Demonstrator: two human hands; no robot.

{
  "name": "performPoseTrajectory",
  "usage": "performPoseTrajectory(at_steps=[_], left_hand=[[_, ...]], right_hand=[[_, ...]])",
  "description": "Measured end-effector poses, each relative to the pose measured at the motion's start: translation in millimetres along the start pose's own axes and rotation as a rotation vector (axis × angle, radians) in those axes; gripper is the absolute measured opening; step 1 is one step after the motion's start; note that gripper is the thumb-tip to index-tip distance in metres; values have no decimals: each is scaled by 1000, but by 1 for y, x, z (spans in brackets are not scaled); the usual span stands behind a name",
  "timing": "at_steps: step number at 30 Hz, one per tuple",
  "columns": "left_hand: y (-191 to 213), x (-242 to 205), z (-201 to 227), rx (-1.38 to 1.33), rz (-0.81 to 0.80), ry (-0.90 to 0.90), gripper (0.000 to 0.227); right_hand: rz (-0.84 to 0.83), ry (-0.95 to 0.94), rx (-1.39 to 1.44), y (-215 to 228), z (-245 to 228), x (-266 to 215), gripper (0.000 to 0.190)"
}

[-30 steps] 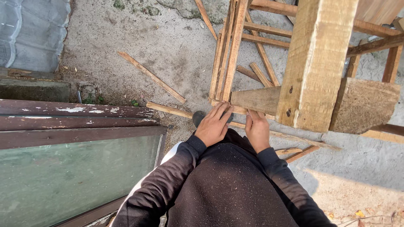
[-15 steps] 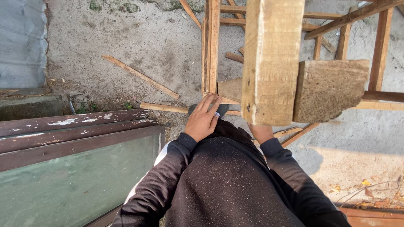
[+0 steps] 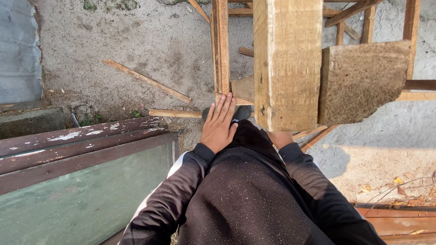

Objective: The person sands the surfaces and edges of a wooden frame structure using a piece of sandpaper held by hand.

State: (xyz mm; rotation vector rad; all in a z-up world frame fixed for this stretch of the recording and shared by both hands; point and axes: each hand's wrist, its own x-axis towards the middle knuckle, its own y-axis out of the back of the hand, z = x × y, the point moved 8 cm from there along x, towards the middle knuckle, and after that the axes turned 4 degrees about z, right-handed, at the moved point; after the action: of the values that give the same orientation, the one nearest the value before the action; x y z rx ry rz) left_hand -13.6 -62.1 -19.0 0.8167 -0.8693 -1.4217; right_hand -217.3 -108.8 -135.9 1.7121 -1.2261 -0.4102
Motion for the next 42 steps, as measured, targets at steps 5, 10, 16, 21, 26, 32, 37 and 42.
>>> performPoseTrajectory(at_steps=[5, 10, 16, 21, 26, 32, 37, 42], left_hand=[[2, 1, 3, 31, -3, 27, 84], [-5, 2, 4, 49, -31, 79, 86], [-16, 1, -2, 120, -57, 117, 84], [-9, -1, 2, 109, 13, 154, 64], [8, -10, 1, 19, 113, 198, 73], [29, -2, 0, -72, 177, 189, 66], [46, 1, -15, -137, 135, 64, 60], [53, 1, -34, -244, 41, -92, 58]], right_hand=[[-45, 34, 30, -10, -12, -2, 57], [-52, 56, 92, -5, -7, 14, 56], [-83, 111, 206, -15, -28, 48, 55], [-122, 132, 285, 3, -21, 68, 54], [-184, 197, 363, -20, -72, 79, 53], [-155, 89, 403, -7, -43, 63, 52], [76, 147, 22, 11, -72, 38, 37], [270, -128, 259, 45, -126, 65, 16]])
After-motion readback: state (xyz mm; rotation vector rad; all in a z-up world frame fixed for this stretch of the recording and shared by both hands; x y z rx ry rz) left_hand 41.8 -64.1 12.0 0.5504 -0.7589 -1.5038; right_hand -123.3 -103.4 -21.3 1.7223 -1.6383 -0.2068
